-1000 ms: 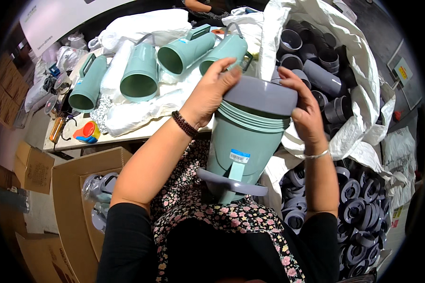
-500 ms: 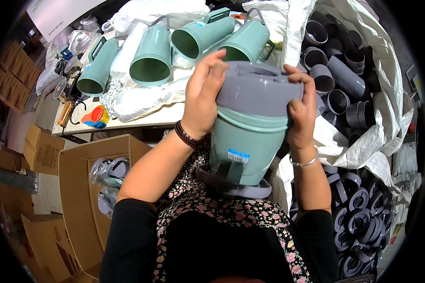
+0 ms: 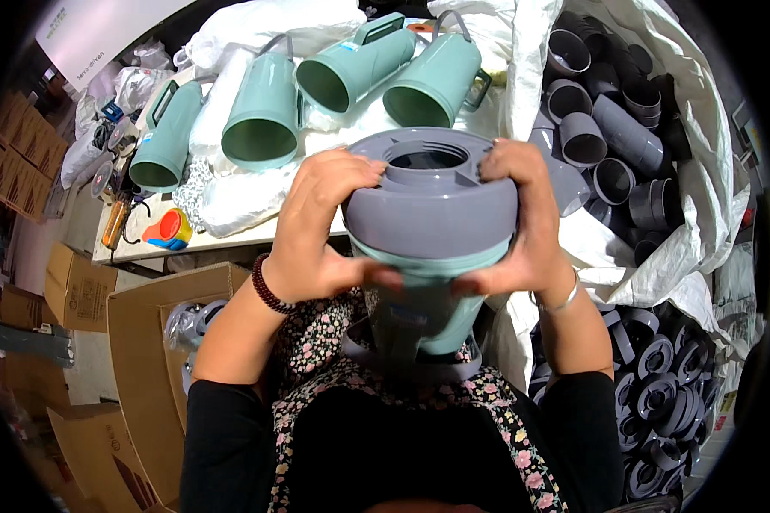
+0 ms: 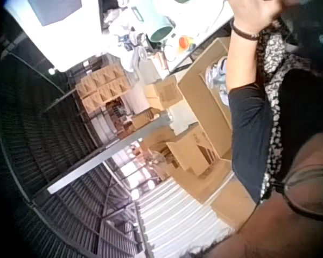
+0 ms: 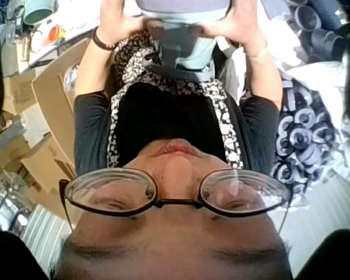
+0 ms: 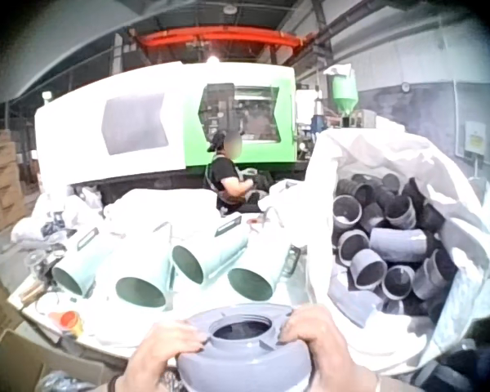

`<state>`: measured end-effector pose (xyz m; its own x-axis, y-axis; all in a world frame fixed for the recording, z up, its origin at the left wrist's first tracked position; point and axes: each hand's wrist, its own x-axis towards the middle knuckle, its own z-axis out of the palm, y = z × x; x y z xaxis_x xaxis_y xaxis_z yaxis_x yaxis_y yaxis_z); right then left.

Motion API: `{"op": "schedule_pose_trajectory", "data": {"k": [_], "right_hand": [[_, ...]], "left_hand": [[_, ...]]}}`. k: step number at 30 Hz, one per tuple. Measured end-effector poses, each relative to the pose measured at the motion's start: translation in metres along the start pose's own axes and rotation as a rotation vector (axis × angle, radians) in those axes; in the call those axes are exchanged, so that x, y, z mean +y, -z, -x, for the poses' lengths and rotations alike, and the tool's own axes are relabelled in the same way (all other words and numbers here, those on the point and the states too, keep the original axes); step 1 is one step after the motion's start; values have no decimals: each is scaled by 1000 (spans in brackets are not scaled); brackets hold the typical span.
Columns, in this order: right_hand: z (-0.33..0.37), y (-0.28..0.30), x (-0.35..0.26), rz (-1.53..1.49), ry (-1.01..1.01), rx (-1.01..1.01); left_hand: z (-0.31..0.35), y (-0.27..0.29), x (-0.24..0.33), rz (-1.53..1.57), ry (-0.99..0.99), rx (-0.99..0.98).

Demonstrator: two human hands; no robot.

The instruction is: The person assembles light green watering cans by hand. They pick up a watering can body, attach a grey lid, and then wrap the entire unit in a clear plastic bag. The wrapped units are placed into a cardboard box. The process is repeated for multiple units.

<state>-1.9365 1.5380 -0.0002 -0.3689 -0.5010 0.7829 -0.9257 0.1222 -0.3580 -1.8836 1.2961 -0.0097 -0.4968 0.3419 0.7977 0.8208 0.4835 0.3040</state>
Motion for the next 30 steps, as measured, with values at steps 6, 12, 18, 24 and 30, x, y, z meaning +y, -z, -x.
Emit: {"op": "schedule_pose_trajectory", "data": {"k": [6,12,18,24,30], "right_hand": [[-12,-11,13,-19,38,-44],[-18,-23,17,64,54,-27],[-30,-51,29,189,86,-17],[-36,-85,43,72,-37,-12],[-33,-100,57,-117,-252,37]], "left_hand": [[1,-5,1,-98,70,94],[14,-6,3,-188,178,37],[23,1,-20,18,377,-13],[45,1,-62,472,642,-40],[53,4,-62,303,560,5]]}}
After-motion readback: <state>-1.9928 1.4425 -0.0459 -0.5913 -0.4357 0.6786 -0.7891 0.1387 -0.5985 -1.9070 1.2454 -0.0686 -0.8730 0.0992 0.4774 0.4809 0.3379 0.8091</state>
